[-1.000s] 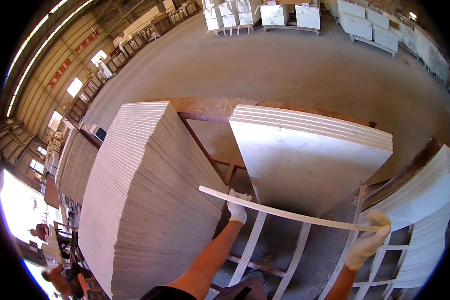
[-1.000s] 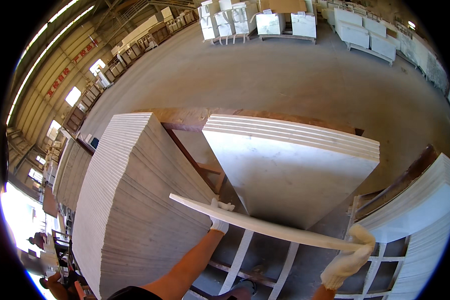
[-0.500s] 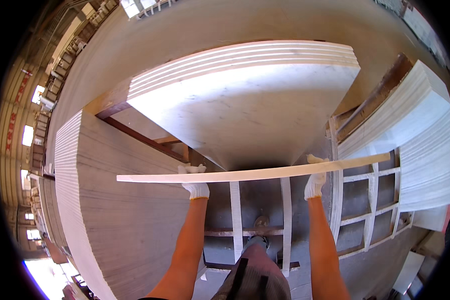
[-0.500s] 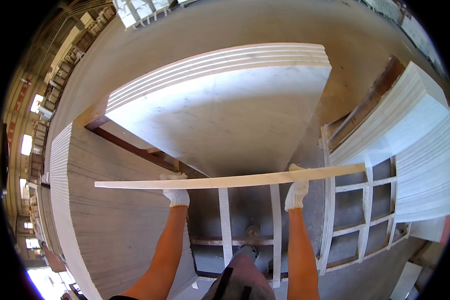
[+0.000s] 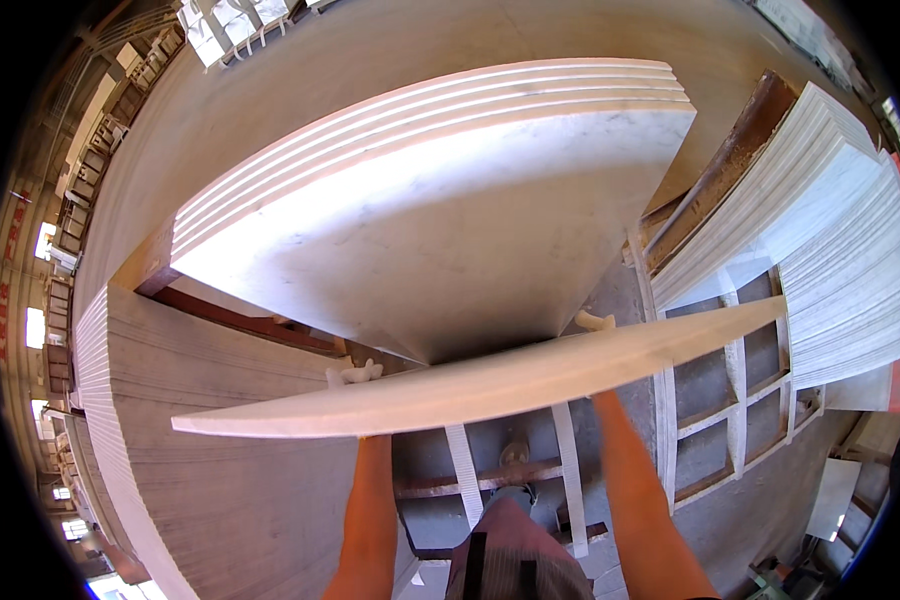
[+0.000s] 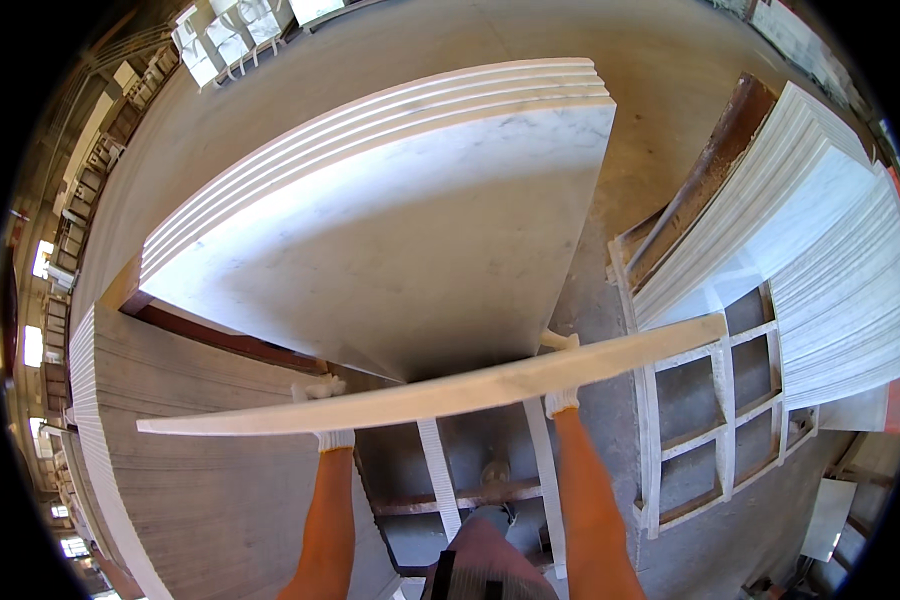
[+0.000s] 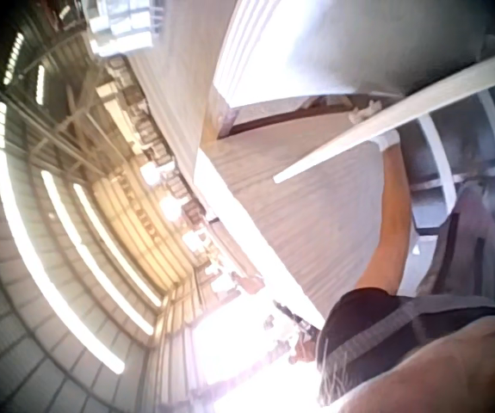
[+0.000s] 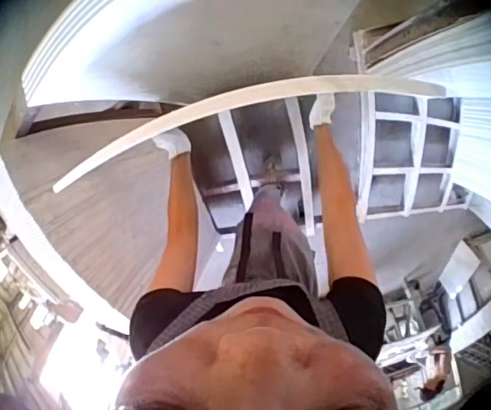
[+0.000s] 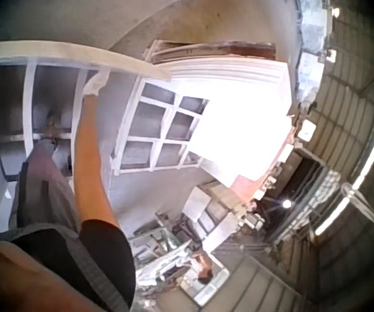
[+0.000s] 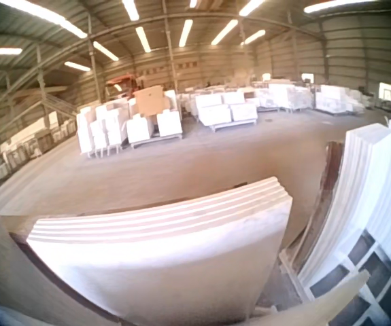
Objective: The person picks up a large white tile from a pallet, walks to a workbench, and wipes the tile surface with a cloth. The person then places the tile on a rack and repeats the process with another tile, wiping it thoroughly before setting it down.
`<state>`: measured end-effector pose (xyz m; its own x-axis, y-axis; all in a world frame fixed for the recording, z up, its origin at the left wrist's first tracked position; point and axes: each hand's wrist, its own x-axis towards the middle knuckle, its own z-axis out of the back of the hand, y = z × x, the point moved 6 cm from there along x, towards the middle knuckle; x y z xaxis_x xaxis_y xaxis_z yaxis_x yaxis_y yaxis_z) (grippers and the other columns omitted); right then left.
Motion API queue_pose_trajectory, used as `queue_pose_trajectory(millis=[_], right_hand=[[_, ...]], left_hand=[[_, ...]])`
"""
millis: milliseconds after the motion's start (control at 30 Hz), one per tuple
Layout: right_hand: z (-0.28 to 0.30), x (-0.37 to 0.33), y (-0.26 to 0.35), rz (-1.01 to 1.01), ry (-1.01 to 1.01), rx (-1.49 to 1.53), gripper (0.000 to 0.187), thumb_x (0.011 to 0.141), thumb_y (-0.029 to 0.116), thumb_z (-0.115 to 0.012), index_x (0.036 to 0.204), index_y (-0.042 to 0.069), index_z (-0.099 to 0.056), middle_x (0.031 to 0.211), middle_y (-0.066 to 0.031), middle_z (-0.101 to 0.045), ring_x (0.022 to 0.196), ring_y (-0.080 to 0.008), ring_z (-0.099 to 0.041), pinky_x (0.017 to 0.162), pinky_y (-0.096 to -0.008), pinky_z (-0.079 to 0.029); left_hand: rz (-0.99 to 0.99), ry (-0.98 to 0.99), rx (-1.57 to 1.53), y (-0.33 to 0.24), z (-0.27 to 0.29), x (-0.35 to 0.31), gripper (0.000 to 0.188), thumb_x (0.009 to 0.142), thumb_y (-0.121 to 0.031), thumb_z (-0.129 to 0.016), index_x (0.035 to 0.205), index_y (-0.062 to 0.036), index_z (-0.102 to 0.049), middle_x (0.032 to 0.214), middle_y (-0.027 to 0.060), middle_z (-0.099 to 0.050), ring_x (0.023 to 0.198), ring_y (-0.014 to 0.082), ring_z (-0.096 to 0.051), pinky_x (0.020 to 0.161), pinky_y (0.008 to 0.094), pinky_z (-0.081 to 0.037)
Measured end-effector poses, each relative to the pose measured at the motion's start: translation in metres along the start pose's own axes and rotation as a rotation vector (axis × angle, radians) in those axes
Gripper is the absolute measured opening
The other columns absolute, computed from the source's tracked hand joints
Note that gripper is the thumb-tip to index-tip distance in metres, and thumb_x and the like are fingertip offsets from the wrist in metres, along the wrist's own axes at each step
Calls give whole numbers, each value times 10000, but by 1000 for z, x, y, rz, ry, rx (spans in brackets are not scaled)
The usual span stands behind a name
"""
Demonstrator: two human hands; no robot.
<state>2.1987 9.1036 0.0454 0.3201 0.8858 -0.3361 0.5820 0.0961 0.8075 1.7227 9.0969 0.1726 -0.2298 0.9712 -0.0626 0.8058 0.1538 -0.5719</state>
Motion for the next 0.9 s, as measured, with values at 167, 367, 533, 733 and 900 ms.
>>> queue_pose_trajectory(millis=[167, 367, 533, 733, 900], right_hand=[[-45, 2, -1, -149, 289, 435, 452, 986, 514, -483, 713, 156, -514, 727, 19, -546, 661, -98, -470, 659, -288, -401], [9, 3, -33, -2, -281, 394, 479, 976, 500, -519, 643, 160, -469, 597, 13, -498, 544, -100, -444, 546, -270, -391], [-6, -38, 3, -103, -219, 512, 455, 1008, 498, -450, 693, 169, -452, 624, 28, -430, 584, -121, -437, 586, -319, -423], [130, -140, 44, 531, -456, -49, 413, 1010, 489, -424, 926, 125, -600, 829, -24, -577, 838, -172, -579, 815, -357, -472], [158, -264, 170, 279, -732, -249, 670, 987, 549, -417, 1418, 36, -433, 1414, -140, -467, 1289, -246, -447, 1111, -355, -323]], left_hand=[[-95, -311, 359, -28, 12, -20, 515, 1009, -450, -375, 575, -181, -309, 520, -29, -285, 475, 120, -284, 456, 325, -296], [425, 114, 210, -14, 58, -17, 366, 927, -424, -619, 880, -61, -614, 865, 83, -619, 739, 170, -574, 695, 375, -489], [-26, -374, 286, -2, 29, -67, 491, 979, -532, -437, 796, -100, -580, 758, 90, -614, 677, 200, -554, 667, 382, -500], [-221, -459, 370, 8, -69, -137, 404, 995, -425, -409, 1106, -84, -596, 1028, 87, -614, 914, 267, -602, 781, 417, -502], [38, -856, 605, 27, -128, -241, 470, 1001, -352, -394, 1244, 17, -555, 1221, 129, -610, 1062, 281, -603, 896, 393, -502]])
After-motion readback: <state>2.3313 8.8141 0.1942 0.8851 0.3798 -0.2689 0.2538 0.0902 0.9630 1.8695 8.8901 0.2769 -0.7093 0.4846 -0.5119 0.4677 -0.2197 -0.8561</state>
